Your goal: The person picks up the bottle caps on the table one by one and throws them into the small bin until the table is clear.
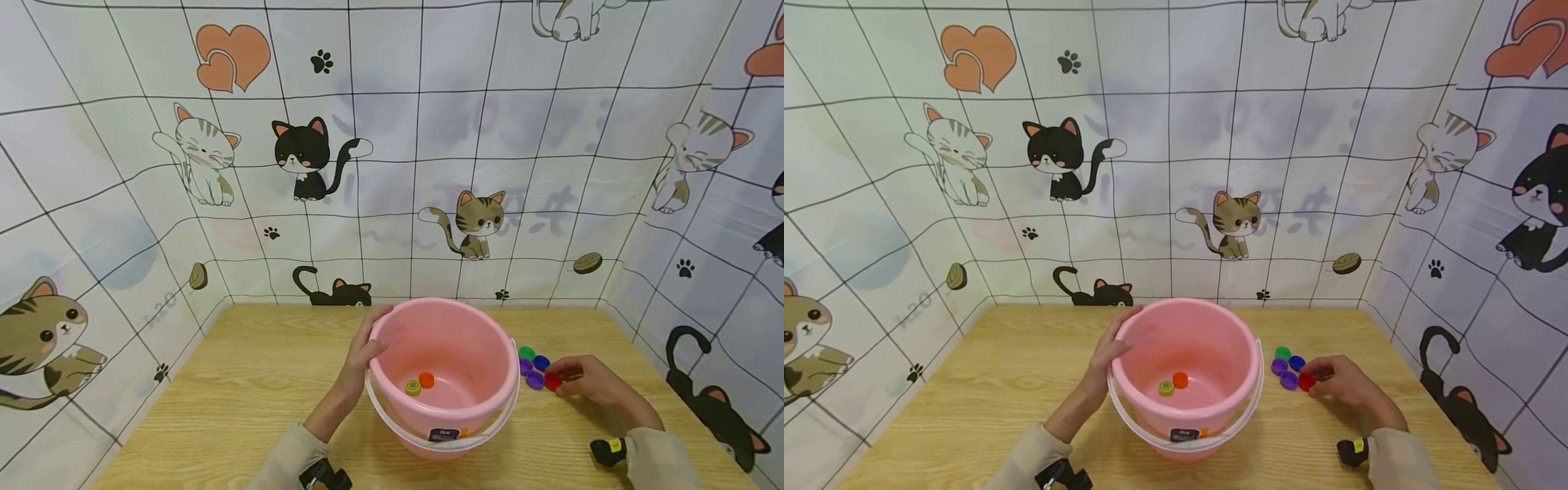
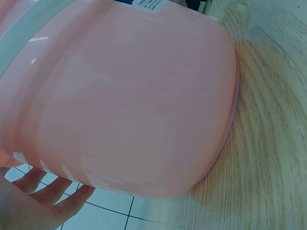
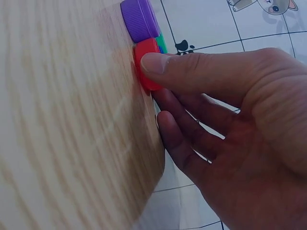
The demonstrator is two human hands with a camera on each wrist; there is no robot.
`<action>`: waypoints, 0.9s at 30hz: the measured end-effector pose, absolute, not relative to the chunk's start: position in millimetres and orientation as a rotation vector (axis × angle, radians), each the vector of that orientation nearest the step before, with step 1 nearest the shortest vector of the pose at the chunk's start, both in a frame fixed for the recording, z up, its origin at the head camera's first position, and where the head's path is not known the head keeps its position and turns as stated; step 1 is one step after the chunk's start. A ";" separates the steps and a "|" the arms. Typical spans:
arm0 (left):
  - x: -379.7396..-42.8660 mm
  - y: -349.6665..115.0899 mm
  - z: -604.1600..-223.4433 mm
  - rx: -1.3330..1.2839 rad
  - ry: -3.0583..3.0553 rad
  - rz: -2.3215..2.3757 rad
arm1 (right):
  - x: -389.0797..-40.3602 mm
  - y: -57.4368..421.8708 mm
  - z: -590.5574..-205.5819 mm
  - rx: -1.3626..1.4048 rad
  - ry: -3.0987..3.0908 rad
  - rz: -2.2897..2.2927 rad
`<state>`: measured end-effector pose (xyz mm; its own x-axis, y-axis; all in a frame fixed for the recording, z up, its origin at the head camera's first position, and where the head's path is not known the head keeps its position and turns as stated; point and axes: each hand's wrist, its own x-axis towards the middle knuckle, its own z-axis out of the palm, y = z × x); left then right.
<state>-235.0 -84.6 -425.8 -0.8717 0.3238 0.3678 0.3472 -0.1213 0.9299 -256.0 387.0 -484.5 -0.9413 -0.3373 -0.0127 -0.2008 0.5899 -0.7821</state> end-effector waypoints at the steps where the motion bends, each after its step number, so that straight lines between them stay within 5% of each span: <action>1: -234.9 -84.5 -425.7 -0.791 -2.070 -2.206 | -255.9 387.3 -484.8 -0.462 2.654 -1.279; 27: -233.5 -83.5 -424.4 -0.781 -2.075 -2.193 | -255.0 390.1 -477.0 -0.458 2.696 -1.168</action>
<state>-233.5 -83.5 -424.4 -0.8743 0.3172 0.3674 0.3492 -0.1146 0.9300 -255.0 390.1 -477.0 -0.9388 -0.3430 -0.0310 -0.2119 0.6462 -0.7331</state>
